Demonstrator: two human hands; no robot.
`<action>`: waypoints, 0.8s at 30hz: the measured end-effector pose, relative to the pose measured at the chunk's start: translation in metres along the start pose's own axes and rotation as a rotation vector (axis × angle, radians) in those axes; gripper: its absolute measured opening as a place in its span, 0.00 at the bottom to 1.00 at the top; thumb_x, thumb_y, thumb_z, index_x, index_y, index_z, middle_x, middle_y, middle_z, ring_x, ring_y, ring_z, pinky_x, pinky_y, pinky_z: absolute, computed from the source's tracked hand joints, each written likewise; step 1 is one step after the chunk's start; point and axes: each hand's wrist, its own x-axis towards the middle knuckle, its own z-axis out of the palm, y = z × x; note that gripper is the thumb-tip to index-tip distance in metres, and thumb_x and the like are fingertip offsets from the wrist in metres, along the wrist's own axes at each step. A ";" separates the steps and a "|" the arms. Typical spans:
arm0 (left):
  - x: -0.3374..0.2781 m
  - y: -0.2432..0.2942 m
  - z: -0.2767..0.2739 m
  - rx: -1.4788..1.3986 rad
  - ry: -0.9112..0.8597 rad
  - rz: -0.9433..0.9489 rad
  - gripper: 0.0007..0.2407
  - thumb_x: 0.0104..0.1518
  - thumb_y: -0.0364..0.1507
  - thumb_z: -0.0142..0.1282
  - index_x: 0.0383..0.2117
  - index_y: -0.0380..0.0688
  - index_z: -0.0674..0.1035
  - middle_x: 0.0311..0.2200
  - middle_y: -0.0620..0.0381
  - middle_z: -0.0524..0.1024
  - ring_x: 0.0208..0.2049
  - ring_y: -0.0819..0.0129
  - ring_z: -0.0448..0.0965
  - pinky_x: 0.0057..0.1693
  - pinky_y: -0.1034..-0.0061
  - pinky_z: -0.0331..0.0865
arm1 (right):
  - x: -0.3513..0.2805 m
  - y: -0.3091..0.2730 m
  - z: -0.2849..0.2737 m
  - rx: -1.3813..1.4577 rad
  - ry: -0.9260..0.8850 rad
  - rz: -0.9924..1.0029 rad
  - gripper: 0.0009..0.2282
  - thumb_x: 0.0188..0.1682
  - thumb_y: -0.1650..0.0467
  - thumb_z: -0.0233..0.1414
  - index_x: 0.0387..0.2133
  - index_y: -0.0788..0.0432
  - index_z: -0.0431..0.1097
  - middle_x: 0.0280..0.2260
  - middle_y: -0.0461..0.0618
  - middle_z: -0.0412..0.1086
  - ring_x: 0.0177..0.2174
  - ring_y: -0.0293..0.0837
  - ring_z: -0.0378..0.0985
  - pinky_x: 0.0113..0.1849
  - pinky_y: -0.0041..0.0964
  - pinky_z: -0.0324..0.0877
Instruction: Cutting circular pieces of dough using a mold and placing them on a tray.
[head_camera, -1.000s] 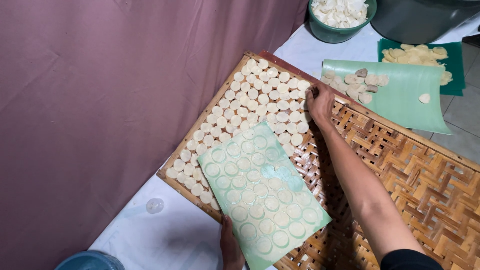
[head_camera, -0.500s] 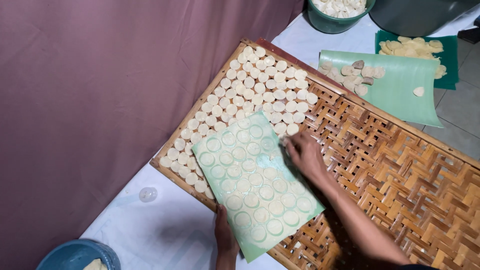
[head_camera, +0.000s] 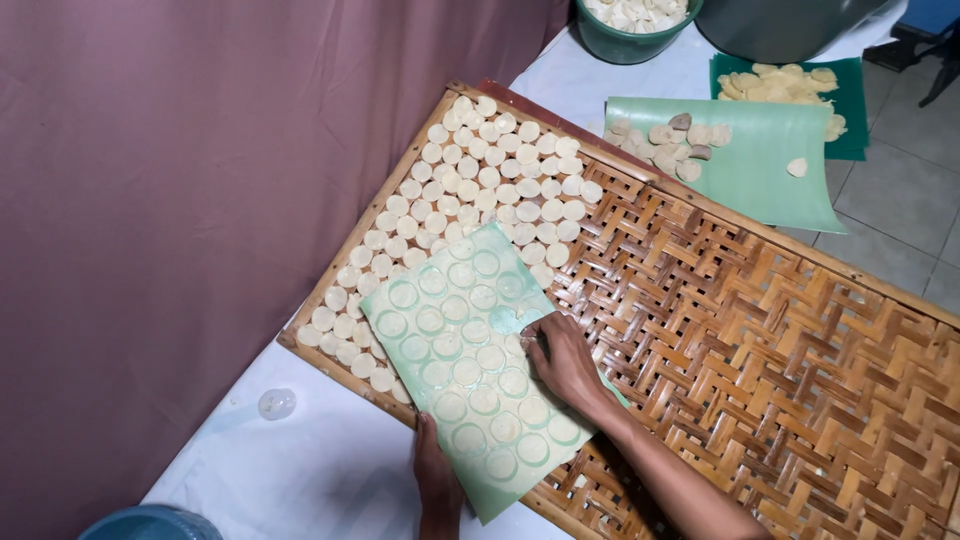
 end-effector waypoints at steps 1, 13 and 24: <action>0.003 -0.002 -0.001 0.003 -0.006 -0.001 0.23 0.70 0.36 0.32 0.65 0.33 0.67 0.60 0.40 0.71 0.54 0.55 0.71 0.59 0.63 0.64 | 0.000 0.001 -0.002 -0.001 0.007 0.002 0.06 0.48 0.70 0.54 0.34 0.62 0.72 0.35 0.52 0.69 0.36 0.47 0.70 0.44 0.46 0.70; 0.004 0.000 0.001 -0.110 -0.028 -0.059 0.24 0.69 0.36 0.32 0.68 0.38 0.64 0.63 0.41 0.68 0.58 0.52 0.68 0.61 0.59 0.61 | 0.142 0.047 -0.082 0.208 -0.051 0.193 0.08 0.57 0.70 0.49 0.47 0.60 0.67 0.33 0.54 0.73 0.28 0.45 0.76 0.31 0.40 0.76; 0.016 -0.011 -0.009 0.026 0.092 -0.024 0.25 0.65 0.38 0.40 0.64 0.34 0.70 0.60 0.45 0.72 0.57 0.57 0.71 0.61 0.65 0.63 | 0.131 0.056 -0.086 0.437 0.040 0.210 0.07 0.56 0.71 0.50 0.45 0.59 0.65 0.37 0.51 0.73 0.33 0.42 0.75 0.36 0.37 0.72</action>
